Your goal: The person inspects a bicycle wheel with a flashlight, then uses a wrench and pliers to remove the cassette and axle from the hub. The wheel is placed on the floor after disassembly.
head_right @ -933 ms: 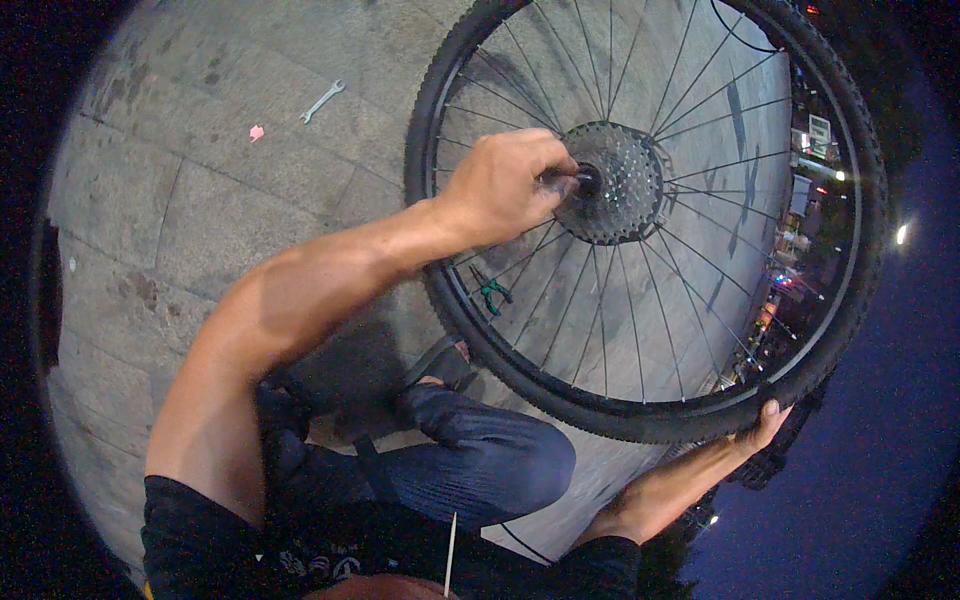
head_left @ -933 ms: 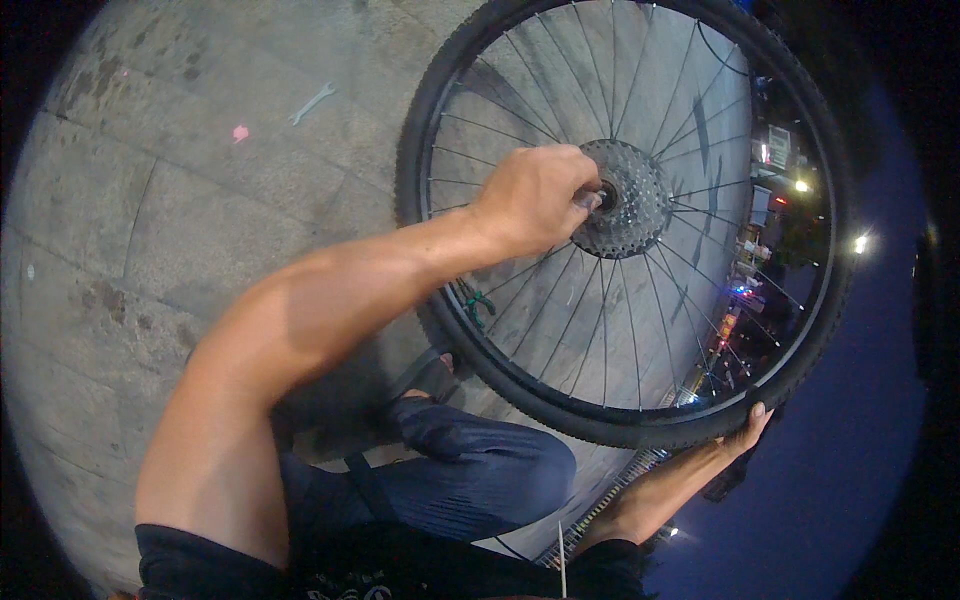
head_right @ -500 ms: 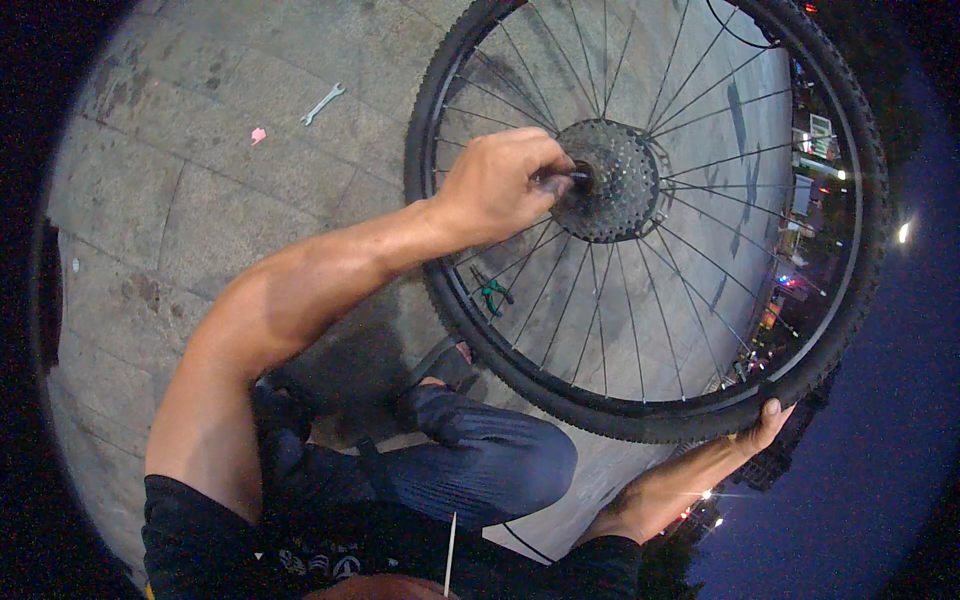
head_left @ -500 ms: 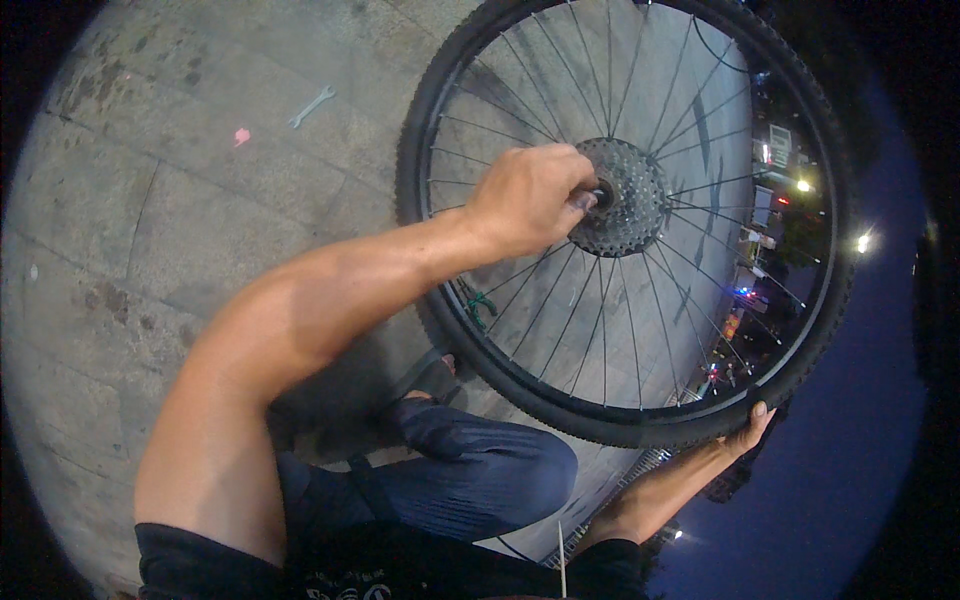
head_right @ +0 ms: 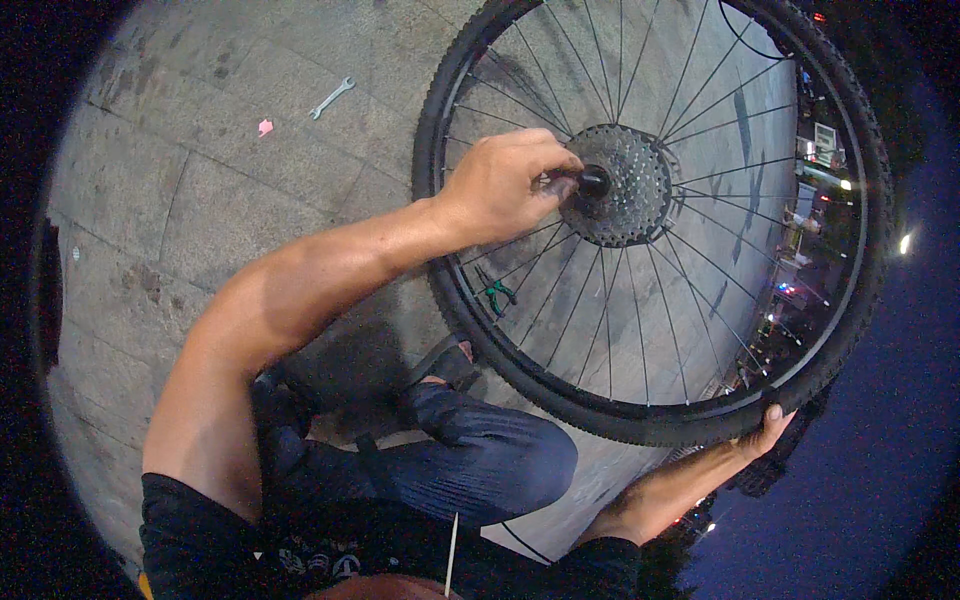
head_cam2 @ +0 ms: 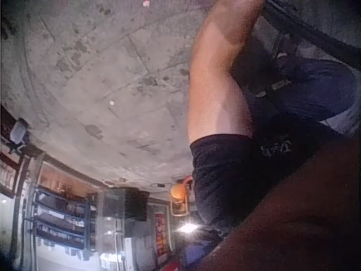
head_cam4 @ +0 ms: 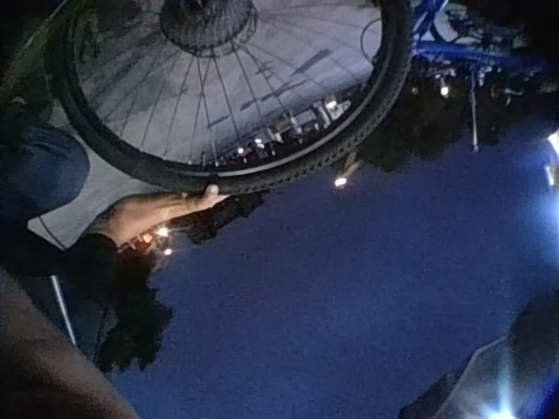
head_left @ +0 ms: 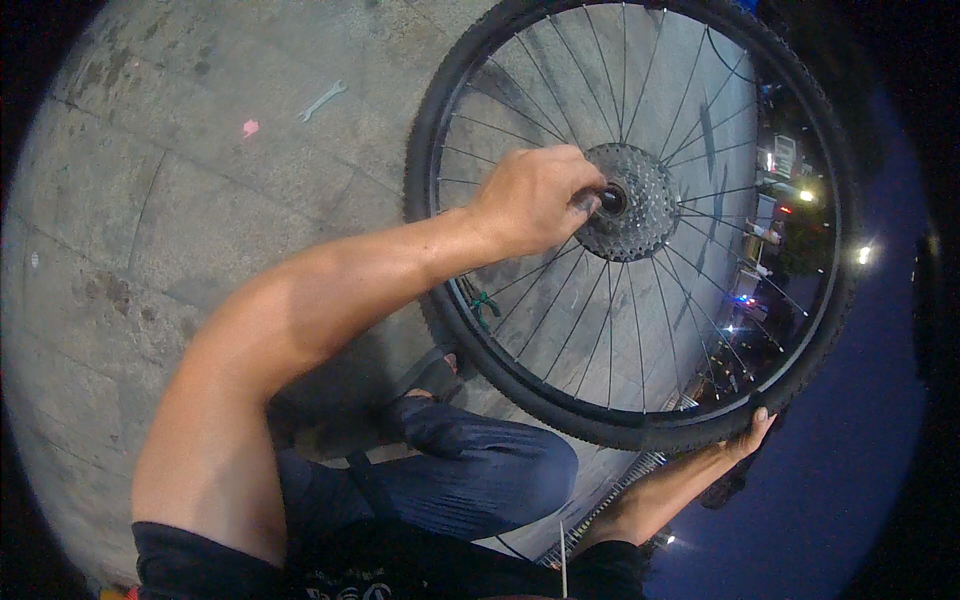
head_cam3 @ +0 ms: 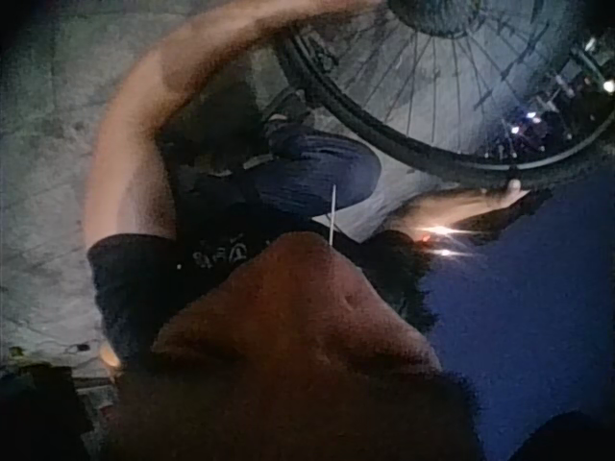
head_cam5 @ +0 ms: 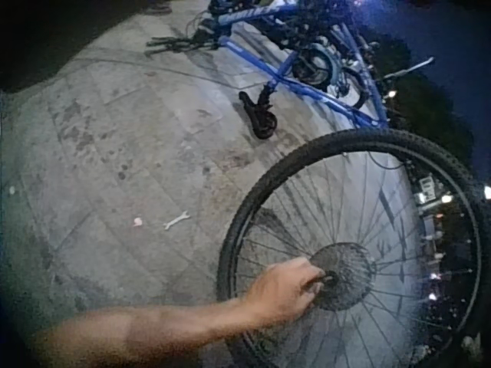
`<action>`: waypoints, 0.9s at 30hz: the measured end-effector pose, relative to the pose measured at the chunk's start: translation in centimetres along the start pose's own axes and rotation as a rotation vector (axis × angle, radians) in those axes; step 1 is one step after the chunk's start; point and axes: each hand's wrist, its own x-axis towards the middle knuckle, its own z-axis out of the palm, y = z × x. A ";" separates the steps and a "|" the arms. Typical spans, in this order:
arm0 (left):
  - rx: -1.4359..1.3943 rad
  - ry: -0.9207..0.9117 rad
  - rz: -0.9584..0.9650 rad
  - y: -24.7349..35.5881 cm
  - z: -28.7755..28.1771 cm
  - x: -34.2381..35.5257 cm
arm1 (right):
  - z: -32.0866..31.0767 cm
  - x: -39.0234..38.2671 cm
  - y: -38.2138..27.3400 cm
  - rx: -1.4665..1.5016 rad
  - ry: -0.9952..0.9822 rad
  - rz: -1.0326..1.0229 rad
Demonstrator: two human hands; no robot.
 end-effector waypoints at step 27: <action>0.224 -1.275 -0.422 -2.6 -2.7 -8.5 | -4.4 -1.2 2.2 0.194 -0.001 0.104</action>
